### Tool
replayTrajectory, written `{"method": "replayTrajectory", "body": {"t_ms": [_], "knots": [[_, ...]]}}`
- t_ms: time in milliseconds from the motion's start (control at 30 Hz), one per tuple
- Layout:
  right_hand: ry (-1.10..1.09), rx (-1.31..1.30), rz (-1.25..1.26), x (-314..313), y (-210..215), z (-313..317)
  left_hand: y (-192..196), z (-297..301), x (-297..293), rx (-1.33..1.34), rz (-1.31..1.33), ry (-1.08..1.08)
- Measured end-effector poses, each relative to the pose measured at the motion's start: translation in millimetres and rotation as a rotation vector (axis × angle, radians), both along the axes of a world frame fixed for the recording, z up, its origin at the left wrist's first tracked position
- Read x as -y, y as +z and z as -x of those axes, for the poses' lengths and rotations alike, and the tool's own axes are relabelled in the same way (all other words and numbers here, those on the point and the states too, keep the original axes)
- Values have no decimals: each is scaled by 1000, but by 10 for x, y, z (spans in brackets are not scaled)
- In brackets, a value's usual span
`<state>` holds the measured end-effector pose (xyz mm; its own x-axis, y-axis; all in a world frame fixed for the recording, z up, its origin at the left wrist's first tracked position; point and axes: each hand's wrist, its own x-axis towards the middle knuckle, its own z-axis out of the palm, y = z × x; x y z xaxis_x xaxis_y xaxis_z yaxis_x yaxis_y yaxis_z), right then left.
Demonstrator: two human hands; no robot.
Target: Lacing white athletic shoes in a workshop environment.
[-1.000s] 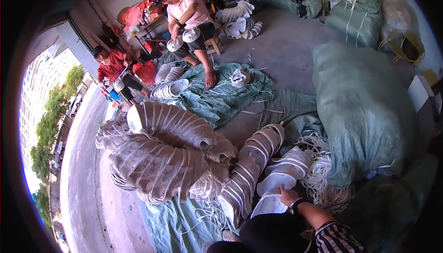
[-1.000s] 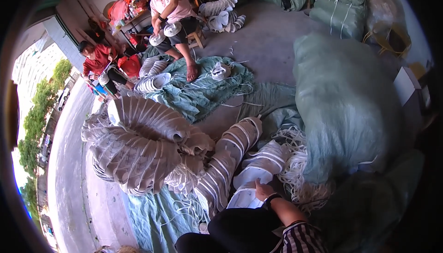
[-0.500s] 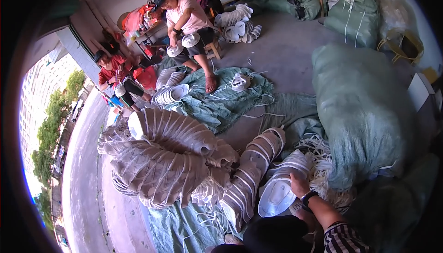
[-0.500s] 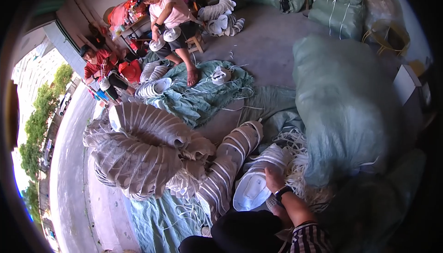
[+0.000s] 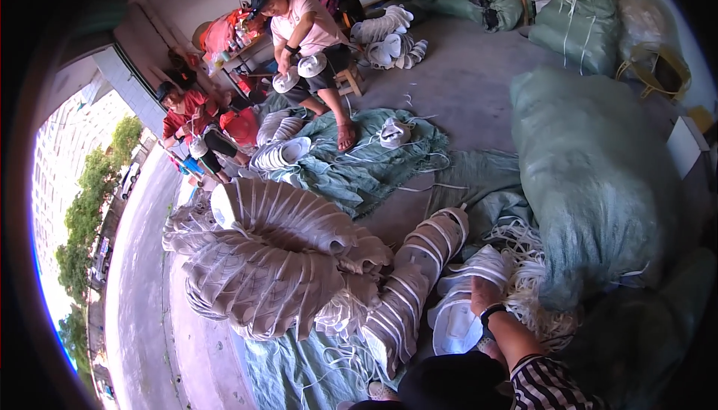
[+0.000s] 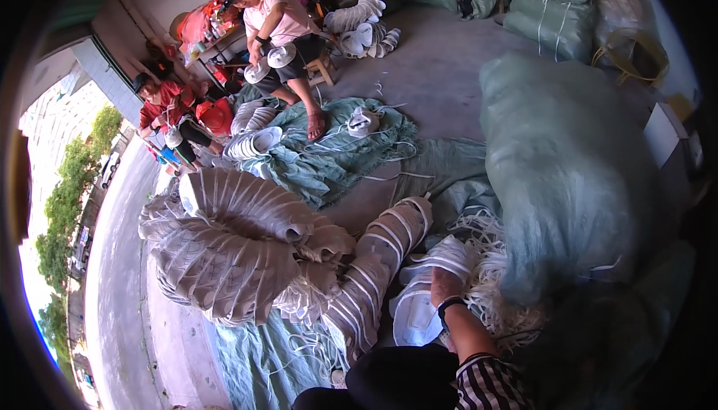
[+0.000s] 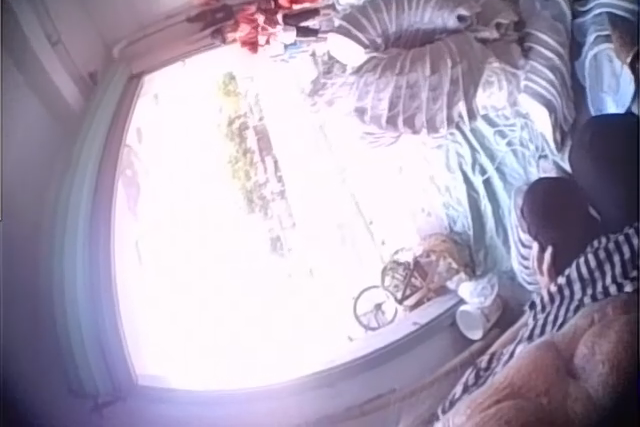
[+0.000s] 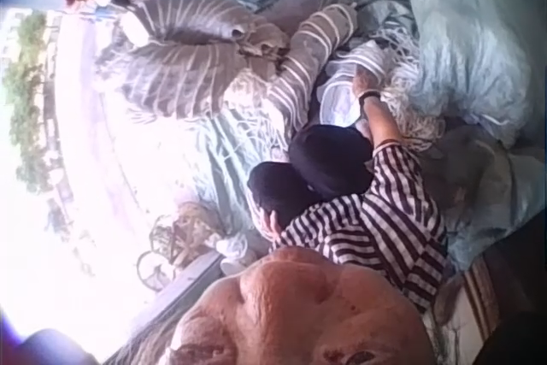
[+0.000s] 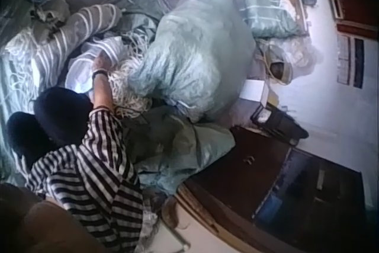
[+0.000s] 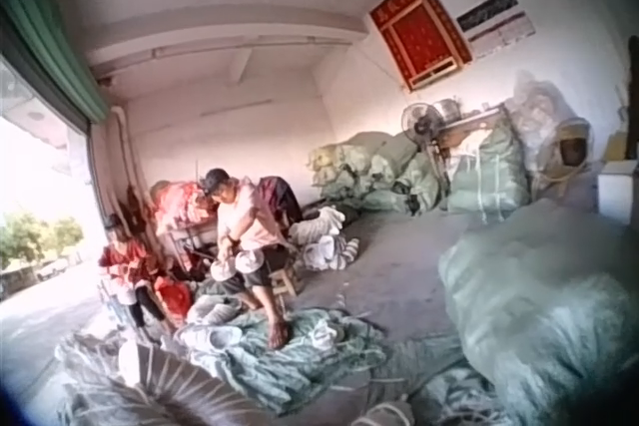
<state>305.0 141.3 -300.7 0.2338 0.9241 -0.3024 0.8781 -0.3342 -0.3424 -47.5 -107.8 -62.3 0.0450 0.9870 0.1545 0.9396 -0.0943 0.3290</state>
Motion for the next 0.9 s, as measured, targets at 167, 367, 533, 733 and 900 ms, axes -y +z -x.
{"method": "replayTrajectory", "body": {"t_ms": [167, 367, 533, 733, 900], "knots": [[53, 22, -220, 150, -230, -237, 10, -47, 50, 31, 0, -9], [-154, -157, -33, 931, -301, -370, 56, -124, 225, 79, -20, -19], [-574, -268, -432, 1589, -669, -586, 181, -239, 446, 126, -45, -44], [-875, -1768, -225, 1805, -473, -977, 180, -371, 663, 192, -72, -95], [-224, -2169, -73, 1449, 937, -562, 375, -444, 883, 205, -72, -144]]}}
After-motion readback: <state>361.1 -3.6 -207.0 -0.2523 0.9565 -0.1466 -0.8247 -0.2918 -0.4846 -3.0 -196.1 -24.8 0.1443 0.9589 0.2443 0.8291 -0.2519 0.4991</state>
